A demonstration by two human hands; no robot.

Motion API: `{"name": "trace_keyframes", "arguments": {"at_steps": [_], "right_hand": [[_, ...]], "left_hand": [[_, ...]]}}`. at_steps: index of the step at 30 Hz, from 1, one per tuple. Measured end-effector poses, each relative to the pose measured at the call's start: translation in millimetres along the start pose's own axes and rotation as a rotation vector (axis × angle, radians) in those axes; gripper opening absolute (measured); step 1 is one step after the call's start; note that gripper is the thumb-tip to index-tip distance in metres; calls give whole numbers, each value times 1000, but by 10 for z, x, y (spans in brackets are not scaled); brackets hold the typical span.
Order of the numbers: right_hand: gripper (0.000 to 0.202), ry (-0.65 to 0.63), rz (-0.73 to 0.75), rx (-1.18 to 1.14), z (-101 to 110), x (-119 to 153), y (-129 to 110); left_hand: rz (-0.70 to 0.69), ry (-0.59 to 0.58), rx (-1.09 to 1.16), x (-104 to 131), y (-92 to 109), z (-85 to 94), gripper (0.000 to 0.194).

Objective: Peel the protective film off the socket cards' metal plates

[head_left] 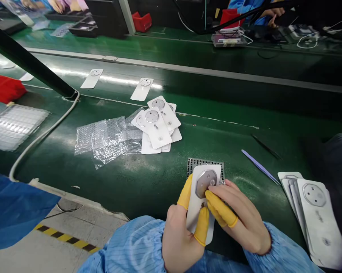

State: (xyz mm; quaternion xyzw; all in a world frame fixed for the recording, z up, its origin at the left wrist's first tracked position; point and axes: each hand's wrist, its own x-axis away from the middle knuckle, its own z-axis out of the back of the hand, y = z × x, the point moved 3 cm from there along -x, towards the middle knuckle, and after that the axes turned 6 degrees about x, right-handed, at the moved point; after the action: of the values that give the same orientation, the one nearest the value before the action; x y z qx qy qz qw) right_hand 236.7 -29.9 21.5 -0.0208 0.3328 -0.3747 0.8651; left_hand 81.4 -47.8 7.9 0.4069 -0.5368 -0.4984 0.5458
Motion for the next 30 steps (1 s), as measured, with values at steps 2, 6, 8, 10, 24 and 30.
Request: {"name": "trace_keyframes", "arguments": {"at_steps": [2, 6, 8, 10, 24, 30], "right_hand": [[34, -10, 51, 36, 8, 8, -39], [32, 3, 38, 38, -7, 37, -69], [33, 24, 16, 41, -12, 49, -68], [37, 35, -4, 52, -9, 44, -66], [44, 104, -347, -280, -77, 80, 92], [49, -135, -516, 34, -306, 405, 523]], "left_hand": [[1, 30, 6, 25, -6, -17, 71], [-1, 59, -6, 44, 21, -42, 72], [-10, 58, -15, 40, 43, -52, 71], [-16, 62, -20, 37, 54, -60, 68], [123, 50, 485, -212, 25, -55, 63], [-58, 284, 93, -539, -81, 609, 75]]}}
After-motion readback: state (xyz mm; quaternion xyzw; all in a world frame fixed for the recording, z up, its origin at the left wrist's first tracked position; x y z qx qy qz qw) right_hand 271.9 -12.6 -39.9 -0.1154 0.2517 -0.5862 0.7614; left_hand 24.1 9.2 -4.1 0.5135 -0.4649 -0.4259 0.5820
